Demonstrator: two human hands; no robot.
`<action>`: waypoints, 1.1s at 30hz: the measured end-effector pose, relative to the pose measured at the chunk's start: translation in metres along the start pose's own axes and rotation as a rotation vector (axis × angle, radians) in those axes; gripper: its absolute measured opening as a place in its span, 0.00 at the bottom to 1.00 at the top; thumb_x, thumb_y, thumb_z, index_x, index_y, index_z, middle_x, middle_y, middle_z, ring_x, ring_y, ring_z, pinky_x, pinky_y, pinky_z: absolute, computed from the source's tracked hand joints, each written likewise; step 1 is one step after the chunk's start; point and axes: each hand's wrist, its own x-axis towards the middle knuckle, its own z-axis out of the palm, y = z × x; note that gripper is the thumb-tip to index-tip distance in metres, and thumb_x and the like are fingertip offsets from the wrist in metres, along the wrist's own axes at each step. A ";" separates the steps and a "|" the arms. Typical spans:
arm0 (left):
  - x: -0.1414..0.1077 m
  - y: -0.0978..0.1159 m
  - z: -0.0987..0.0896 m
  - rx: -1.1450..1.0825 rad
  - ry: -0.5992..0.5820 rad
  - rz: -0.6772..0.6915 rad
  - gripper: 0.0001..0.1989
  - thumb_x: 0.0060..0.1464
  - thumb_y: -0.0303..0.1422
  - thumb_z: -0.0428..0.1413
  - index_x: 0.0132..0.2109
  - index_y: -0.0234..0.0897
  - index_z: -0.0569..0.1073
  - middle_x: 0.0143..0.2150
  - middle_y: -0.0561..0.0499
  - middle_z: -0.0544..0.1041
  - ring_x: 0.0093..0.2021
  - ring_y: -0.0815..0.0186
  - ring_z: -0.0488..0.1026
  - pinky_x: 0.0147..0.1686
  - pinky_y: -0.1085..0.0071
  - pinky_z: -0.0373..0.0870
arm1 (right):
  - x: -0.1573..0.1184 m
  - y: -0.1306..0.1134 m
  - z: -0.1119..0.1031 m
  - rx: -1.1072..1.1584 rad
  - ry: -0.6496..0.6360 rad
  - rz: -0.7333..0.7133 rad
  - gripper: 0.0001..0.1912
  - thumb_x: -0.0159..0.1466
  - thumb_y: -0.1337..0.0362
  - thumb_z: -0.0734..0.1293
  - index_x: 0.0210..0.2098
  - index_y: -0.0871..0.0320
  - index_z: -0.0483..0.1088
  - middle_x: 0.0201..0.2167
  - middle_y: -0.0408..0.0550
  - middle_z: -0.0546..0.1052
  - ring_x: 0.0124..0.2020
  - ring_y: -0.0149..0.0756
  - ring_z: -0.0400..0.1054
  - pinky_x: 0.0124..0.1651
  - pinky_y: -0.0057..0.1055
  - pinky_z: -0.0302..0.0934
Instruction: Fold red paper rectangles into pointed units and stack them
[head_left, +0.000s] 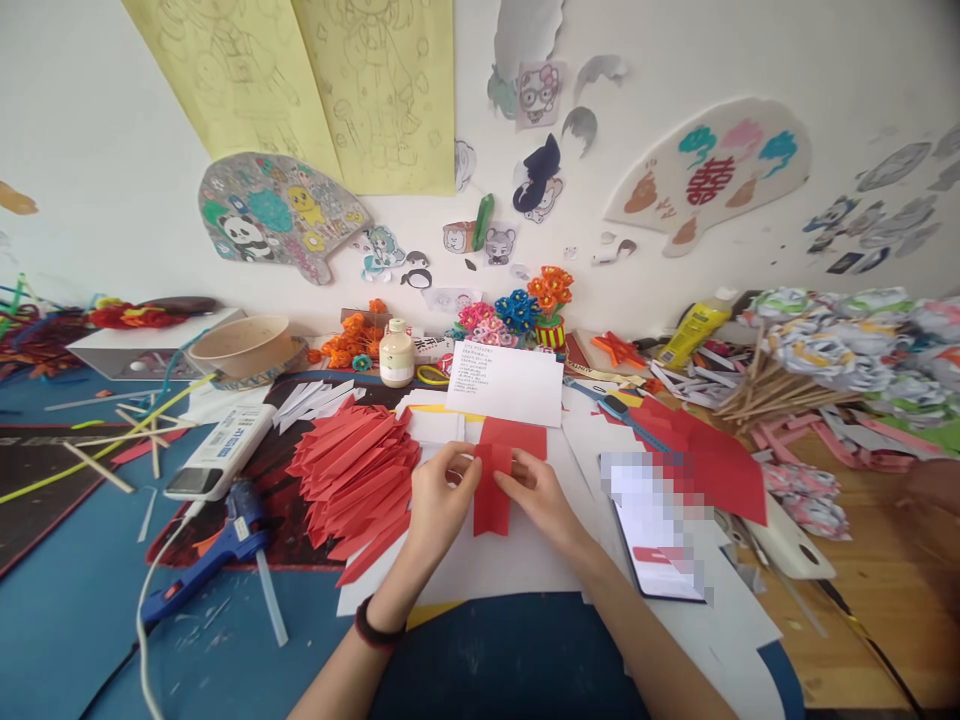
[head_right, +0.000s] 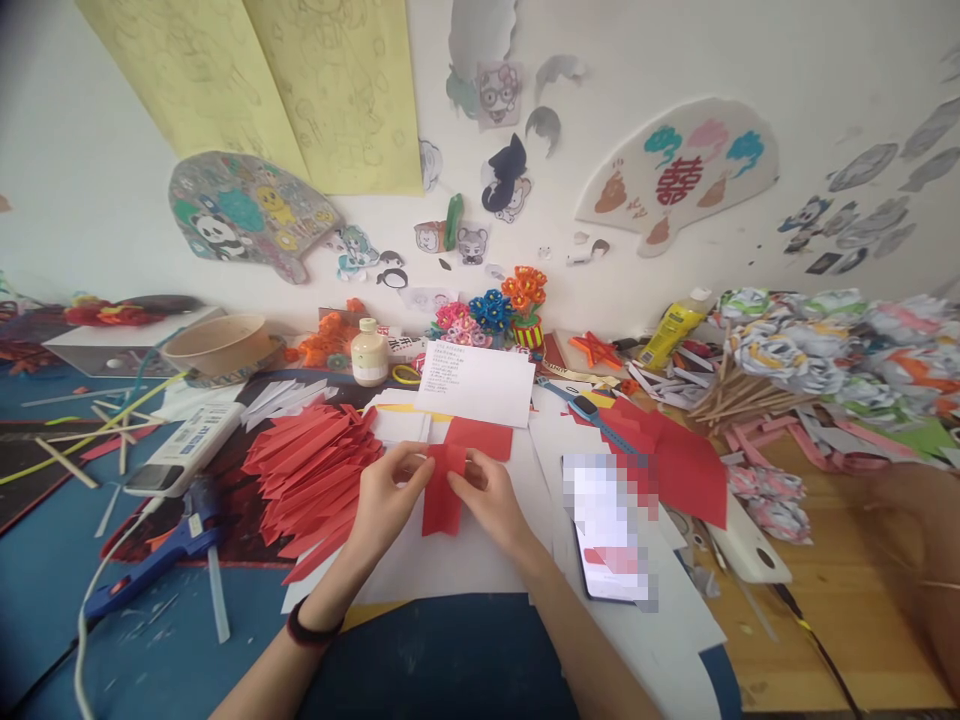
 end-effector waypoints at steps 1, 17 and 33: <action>0.000 0.000 0.001 0.000 -0.005 0.004 0.07 0.55 0.34 0.54 0.40 0.37 0.73 0.27 0.54 0.78 0.29 0.67 0.74 0.34 0.73 0.69 | -0.001 -0.001 0.000 -0.006 -0.006 0.008 0.17 0.60 0.55 0.69 0.46 0.56 0.73 0.44 0.52 0.78 0.45 0.44 0.72 0.48 0.39 0.67; -0.003 -0.007 -0.002 0.487 0.046 0.547 0.12 0.60 0.28 0.51 0.47 0.44 0.77 0.42 0.48 0.78 0.39 0.63 0.71 0.39 0.68 0.66 | -0.003 0.002 0.000 -0.110 0.081 -0.014 0.15 0.60 0.52 0.69 0.33 0.59 0.76 0.32 0.48 0.78 0.35 0.42 0.71 0.36 0.34 0.65; 0.009 -0.004 -0.010 -0.286 -0.213 -0.129 0.14 0.50 0.41 0.62 0.35 0.32 0.79 0.32 0.46 0.79 0.32 0.65 0.72 0.33 0.72 0.68 | -0.009 -0.006 -0.001 -0.292 0.051 -0.063 0.15 0.61 0.53 0.67 0.33 0.59 0.76 0.30 0.47 0.78 0.32 0.39 0.69 0.33 0.31 0.62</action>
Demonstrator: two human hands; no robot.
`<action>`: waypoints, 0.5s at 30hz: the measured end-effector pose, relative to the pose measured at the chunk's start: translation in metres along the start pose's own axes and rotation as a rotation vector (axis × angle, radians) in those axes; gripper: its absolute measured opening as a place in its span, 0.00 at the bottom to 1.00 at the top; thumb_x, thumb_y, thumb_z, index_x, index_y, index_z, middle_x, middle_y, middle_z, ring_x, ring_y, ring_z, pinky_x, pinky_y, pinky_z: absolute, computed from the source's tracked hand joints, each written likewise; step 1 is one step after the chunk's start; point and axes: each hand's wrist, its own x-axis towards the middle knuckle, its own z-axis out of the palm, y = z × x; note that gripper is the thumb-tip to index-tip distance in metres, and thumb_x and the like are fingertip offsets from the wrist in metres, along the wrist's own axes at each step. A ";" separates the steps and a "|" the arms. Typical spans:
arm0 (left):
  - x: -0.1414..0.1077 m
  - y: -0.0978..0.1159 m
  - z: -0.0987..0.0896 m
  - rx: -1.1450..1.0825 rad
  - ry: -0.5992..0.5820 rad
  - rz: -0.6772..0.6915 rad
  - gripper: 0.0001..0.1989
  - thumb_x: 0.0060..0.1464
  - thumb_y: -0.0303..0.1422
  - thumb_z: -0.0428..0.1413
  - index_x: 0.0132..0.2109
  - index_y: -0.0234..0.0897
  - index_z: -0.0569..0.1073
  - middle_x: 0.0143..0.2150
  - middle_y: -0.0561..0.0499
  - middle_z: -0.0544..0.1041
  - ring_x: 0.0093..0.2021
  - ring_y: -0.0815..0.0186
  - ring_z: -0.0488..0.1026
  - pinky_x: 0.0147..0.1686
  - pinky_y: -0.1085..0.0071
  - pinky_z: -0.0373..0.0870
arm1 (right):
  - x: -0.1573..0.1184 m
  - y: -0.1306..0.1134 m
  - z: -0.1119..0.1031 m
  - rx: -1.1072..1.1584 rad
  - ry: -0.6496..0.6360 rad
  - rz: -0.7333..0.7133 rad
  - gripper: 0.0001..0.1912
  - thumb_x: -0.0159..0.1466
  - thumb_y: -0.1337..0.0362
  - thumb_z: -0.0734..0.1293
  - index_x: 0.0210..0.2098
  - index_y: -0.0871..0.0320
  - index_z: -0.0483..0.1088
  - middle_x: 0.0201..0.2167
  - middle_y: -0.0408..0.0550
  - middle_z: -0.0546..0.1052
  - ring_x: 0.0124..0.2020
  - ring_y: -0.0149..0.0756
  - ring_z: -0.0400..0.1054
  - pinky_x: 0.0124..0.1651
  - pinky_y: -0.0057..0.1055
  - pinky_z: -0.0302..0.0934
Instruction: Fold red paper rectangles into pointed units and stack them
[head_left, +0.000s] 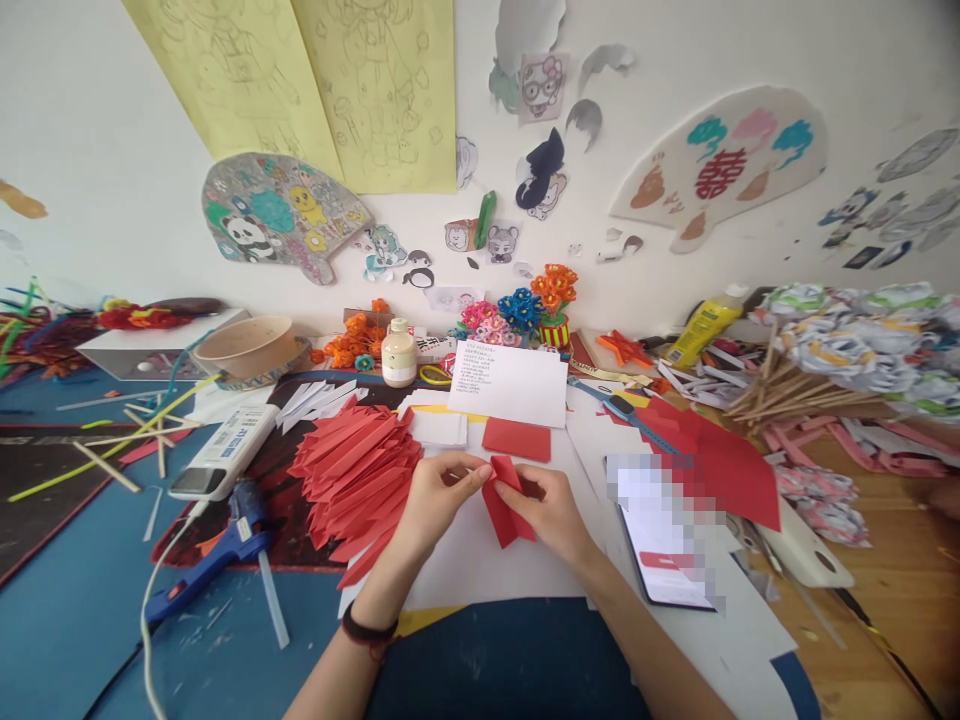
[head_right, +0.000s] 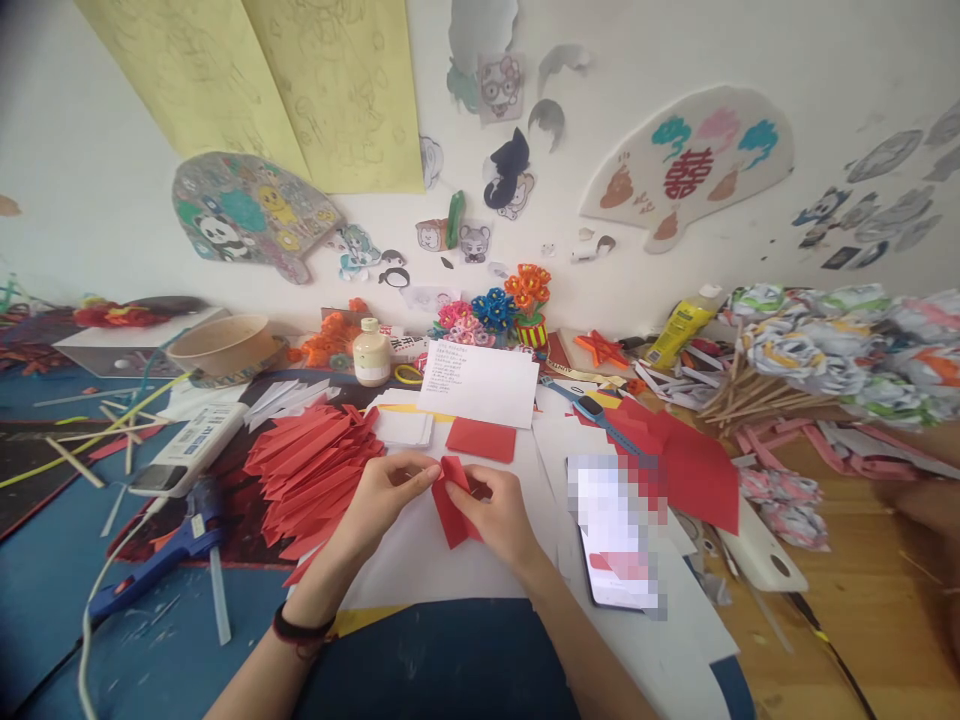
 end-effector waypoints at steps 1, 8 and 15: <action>0.000 0.000 -0.001 0.011 -0.008 0.007 0.14 0.50 0.41 0.62 0.35 0.32 0.79 0.32 0.46 0.79 0.32 0.65 0.72 0.34 0.72 0.68 | 0.000 0.000 0.000 -0.002 -0.003 0.001 0.15 0.61 0.53 0.67 0.33 0.60 0.76 0.29 0.47 0.78 0.31 0.38 0.69 0.33 0.30 0.62; 0.001 -0.004 -0.002 0.024 0.016 0.022 0.13 0.50 0.40 0.62 0.34 0.32 0.79 0.33 0.45 0.79 0.34 0.63 0.73 0.35 0.70 0.69 | 0.002 0.000 -0.001 0.065 -0.047 0.033 0.12 0.61 0.56 0.68 0.31 0.60 0.76 0.28 0.45 0.76 0.30 0.35 0.67 0.31 0.28 0.59; -0.001 0.000 0.000 -0.061 -0.020 -0.018 0.13 0.48 0.39 0.63 0.32 0.31 0.78 0.30 0.45 0.78 0.31 0.65 0.72 0.33 0.71 0.68 | 0.001 0.003 -0.001 0.129 -0.075 0.073 0.13 0.59 0.56 0.70 0.30 0.61 0.76 0.28 0.45 0.75 0.29 0.34 0.66 0.31 0.28 0.58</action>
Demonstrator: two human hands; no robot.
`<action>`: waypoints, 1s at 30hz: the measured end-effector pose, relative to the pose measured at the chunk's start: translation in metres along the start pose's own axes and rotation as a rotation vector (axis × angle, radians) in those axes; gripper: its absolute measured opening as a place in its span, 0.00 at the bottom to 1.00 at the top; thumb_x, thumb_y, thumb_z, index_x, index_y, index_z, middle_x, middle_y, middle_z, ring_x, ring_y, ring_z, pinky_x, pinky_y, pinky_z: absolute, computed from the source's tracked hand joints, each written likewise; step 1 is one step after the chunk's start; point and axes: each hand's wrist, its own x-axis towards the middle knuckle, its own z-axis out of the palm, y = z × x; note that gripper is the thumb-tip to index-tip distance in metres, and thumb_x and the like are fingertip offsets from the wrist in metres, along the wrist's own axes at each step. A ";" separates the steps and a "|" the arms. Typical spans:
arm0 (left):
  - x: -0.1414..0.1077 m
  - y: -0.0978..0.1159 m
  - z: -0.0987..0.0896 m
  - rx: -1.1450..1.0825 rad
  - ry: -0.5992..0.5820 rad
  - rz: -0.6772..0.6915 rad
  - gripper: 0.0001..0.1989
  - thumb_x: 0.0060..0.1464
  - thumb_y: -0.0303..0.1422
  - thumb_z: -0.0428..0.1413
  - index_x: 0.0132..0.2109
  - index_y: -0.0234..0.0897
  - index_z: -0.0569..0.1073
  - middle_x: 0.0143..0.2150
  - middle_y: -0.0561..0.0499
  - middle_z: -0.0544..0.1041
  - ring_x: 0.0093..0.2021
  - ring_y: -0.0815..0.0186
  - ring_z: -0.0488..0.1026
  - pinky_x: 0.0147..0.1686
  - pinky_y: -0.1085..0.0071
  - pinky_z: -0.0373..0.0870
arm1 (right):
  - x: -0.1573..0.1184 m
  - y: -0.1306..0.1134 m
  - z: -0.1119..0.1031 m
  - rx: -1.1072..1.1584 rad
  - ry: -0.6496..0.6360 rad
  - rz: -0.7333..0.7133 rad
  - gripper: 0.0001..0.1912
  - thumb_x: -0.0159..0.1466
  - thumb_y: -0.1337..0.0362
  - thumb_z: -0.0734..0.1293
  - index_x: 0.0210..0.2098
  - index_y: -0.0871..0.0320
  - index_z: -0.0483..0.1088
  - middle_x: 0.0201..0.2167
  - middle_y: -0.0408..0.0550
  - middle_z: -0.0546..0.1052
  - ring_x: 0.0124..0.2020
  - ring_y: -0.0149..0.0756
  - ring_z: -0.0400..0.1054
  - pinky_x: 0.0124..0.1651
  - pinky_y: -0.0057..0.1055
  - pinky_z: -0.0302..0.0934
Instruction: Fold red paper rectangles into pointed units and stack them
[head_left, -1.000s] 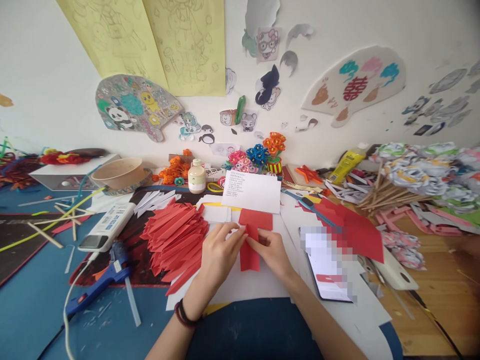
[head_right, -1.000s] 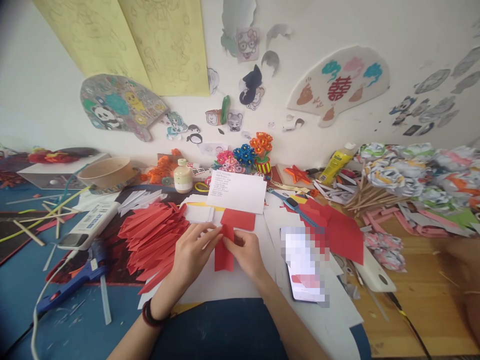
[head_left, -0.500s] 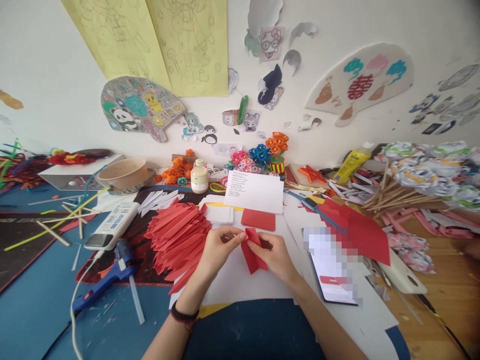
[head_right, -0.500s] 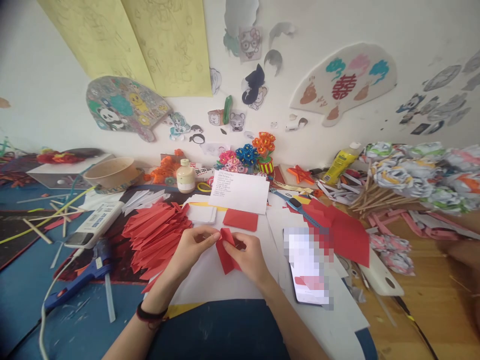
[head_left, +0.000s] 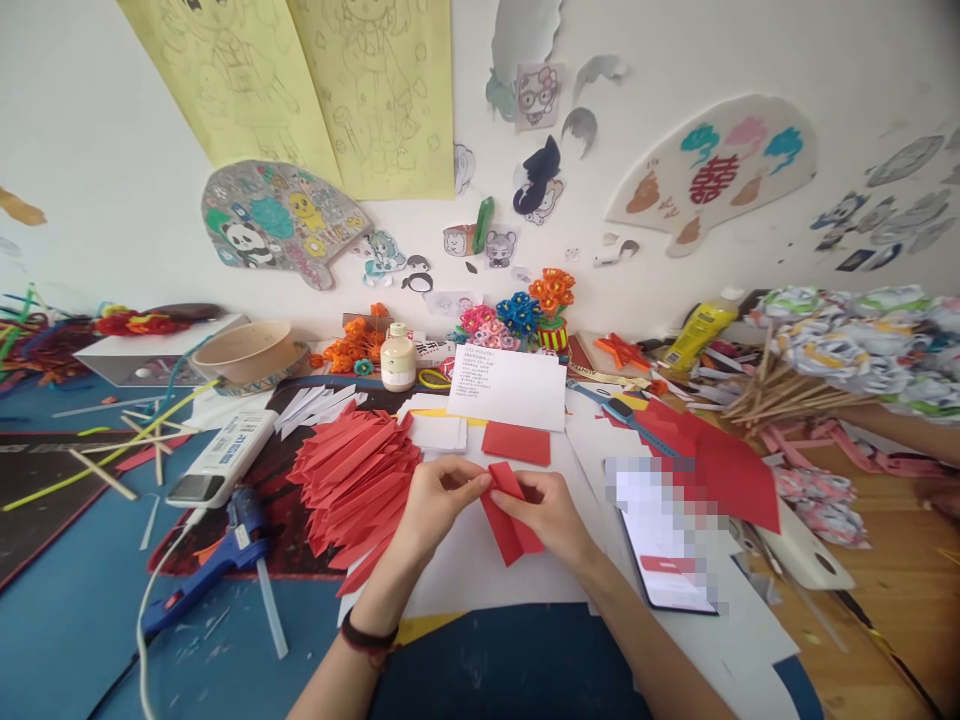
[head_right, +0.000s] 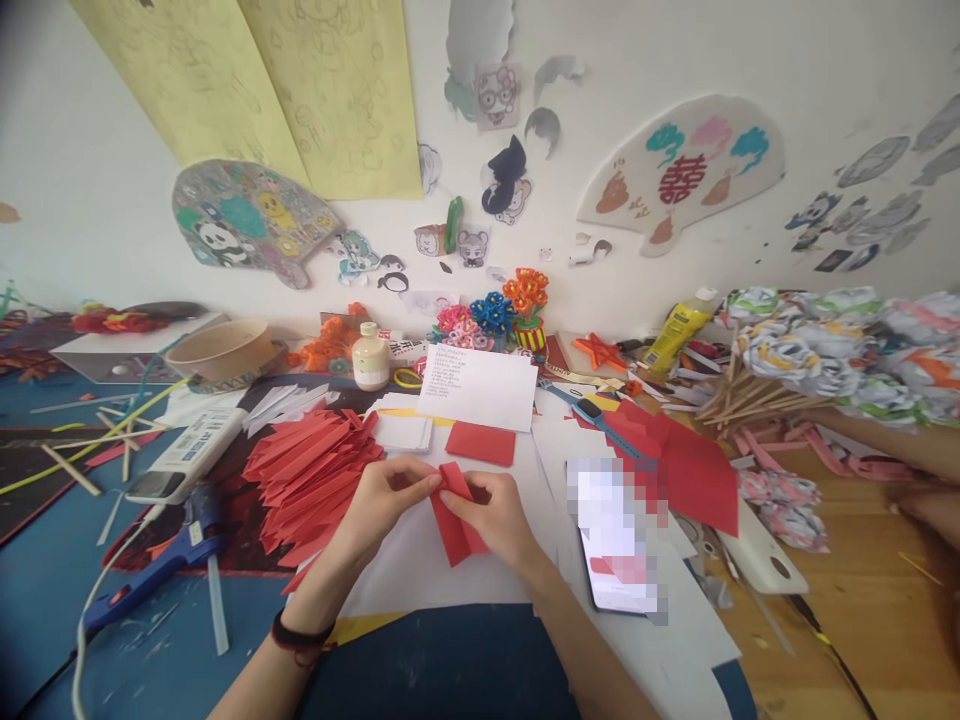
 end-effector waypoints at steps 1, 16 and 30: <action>0.000 0.000 0.000 0.007 0.007 -0.001 0.13 0.48 0.39 0.64 0.31 0.31 0.78 0.30 0.45 0.78 0.31 0.65 0.72 0.33 0.71 0.68 | 0.000 0.000 0.000 0.008 -0.005 0.005 0.13 0.59 0.56 0.70 0.31 0.61 0.76 0.28 0.45 0.75 0.29 0.34 0.66 0.31 0.28 0.58; 0.000 0.006 -0.003 0.124 -0.051 0.036 0.13 0.53 0.39 0.59 0.31 0.32 0.77 0.28 0.49 0.75 0.29 0.68 0.67 0.30 0.74 0.63 | -0.001 -0.001 0.001 0.009 -0.005 0.046 0.16 0.60 0.53 0.69 0.27 0.62 0.74 0.24 0.44 0.72 0.26 0.32 0.62 0.28 0.27 0.55; -0.006 0.007 0.003 0.309 0.008 0.292 0.08 0.58 0.33 0.54 0.34 0.35 0.73 0.32 0.50 0.74 0.33 0.68 0.70 0.35 0.73 0.66 | -0.003 0.003 0.002 -0.012 -0.015 0.035 0.20 0.57 0.48 0.69 0.27 0.62 0.74 0.23 0.44 0.71 0.26 0.32 0.62 0.28 0.28 0.56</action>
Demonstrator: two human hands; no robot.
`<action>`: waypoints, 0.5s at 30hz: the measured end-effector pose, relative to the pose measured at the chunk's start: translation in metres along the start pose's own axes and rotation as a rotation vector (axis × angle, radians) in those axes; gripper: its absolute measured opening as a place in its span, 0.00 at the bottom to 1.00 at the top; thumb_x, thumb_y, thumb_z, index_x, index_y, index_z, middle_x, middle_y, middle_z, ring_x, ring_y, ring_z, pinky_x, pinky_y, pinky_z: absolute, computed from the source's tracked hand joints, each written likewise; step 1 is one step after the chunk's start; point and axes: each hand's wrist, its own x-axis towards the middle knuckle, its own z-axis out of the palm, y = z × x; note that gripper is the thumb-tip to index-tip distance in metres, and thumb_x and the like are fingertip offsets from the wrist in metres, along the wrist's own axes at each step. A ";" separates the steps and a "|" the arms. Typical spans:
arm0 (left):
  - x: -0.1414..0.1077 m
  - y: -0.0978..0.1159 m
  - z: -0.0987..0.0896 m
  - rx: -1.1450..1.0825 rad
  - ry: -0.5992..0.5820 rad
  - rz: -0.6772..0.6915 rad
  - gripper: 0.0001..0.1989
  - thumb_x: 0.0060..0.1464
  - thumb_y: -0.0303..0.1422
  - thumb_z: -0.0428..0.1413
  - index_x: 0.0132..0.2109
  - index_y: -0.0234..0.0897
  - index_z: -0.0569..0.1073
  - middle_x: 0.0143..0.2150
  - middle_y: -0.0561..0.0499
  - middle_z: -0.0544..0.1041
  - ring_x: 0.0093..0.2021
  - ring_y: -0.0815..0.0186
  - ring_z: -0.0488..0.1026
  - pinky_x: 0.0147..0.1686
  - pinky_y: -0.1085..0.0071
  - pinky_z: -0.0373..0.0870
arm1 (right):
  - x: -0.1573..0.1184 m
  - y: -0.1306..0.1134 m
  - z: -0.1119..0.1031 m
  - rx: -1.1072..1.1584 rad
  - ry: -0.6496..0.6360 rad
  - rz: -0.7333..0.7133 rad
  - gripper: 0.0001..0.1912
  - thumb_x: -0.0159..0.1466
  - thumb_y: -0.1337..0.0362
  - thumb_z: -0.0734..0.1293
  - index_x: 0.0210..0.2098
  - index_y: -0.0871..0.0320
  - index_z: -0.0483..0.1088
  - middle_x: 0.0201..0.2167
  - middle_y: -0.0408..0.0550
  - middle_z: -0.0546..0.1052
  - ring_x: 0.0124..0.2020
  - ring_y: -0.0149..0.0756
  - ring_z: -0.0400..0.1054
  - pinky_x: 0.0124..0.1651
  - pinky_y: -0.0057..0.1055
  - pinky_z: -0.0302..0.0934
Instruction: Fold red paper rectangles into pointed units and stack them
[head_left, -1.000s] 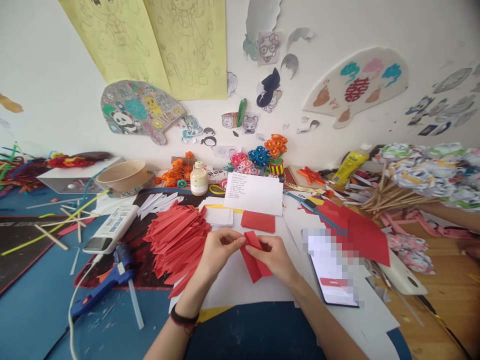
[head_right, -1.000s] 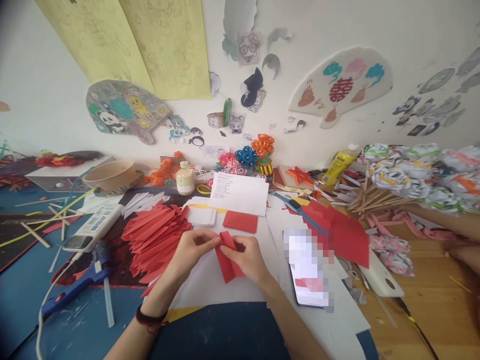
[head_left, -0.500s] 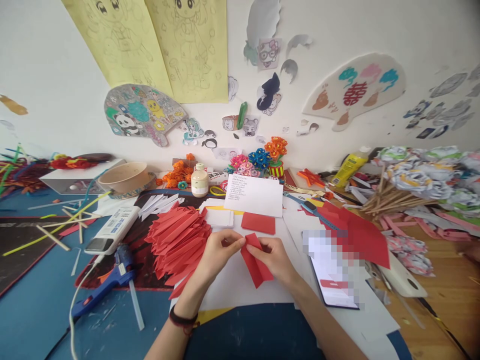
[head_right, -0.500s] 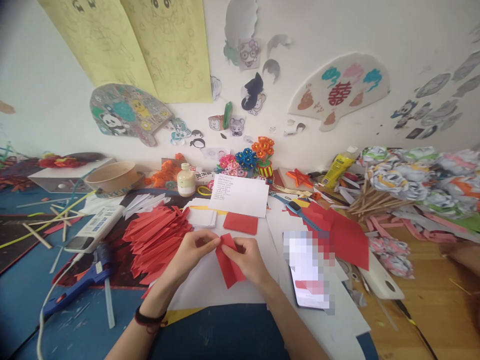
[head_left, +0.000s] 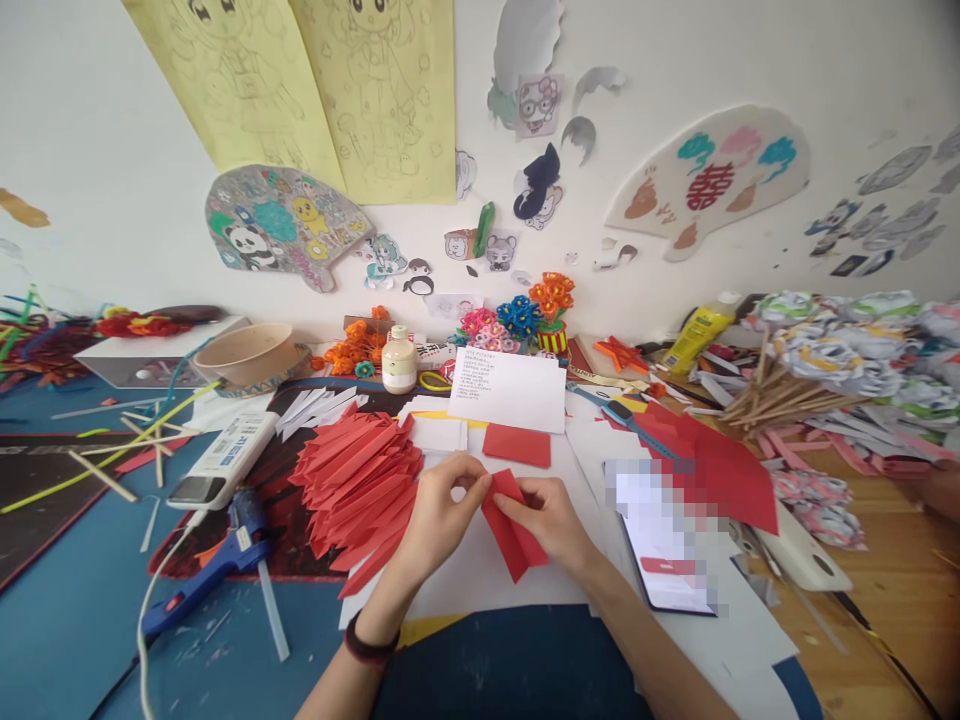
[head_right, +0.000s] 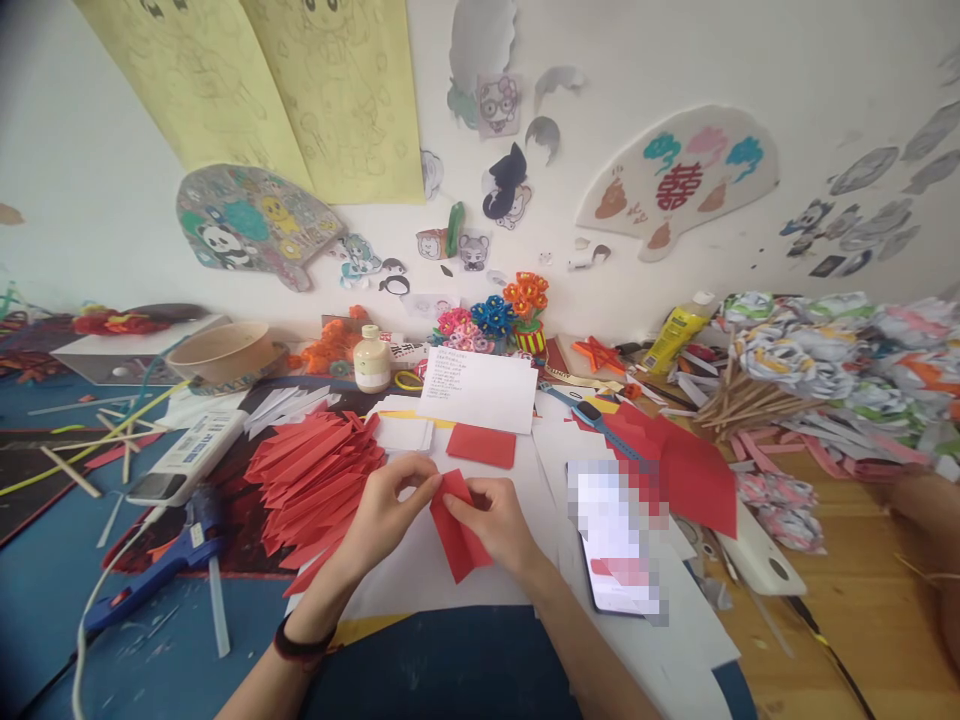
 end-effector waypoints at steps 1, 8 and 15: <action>0.000 0.001 0.001 0.019 0.002 0.011 0.08 0.59 0.33 0.53 0.34 0.35 0.73 0.32 0.50 0.74 0.33 0.67 0.70 0.36 0.73 0.66 | 0.000 0.000 0.000 -0.001 0.003 -0.001 0.20 0.58 0.48 0.69 0.27 0.61 0.73 0.23 0.44 0.71 0.26 0.32 0.62 0.28 0.28 0.56; -0.001 0.004 -0.003 0.121 -0.087 -0.045 0.13 0.62 0.38 0.49 0.34 0.37 0.72 0.31 0.51 0.75 0.30 0.68 0.69 0.32 0.74 0.63 | -0.001 -0.002 -0.001 0.020 0.011 0.017 0.19 0.59 0.49 0.68 0.30 0.61 0.75 0.24 0.45 0.72 0.26 0.33 0.63 0.28 0.28 0.56; -0.006 0.005 -0.002 0.314 -0.164 0.005 0.15 0.63 0.36 0.47 0.27 0.38 0.62 0.22 0.56 0.65 0.23 0.71 0.58 0.25 0.74 0.51 | -0.001 -0.003 -0.001 0.016 0.041 -0.023 0.17 0.60 0.52 0.68 0.25 0.61 0.71 0.23 0.43 0.69 0.26 0.31 0.61 0.28 0.27 0.55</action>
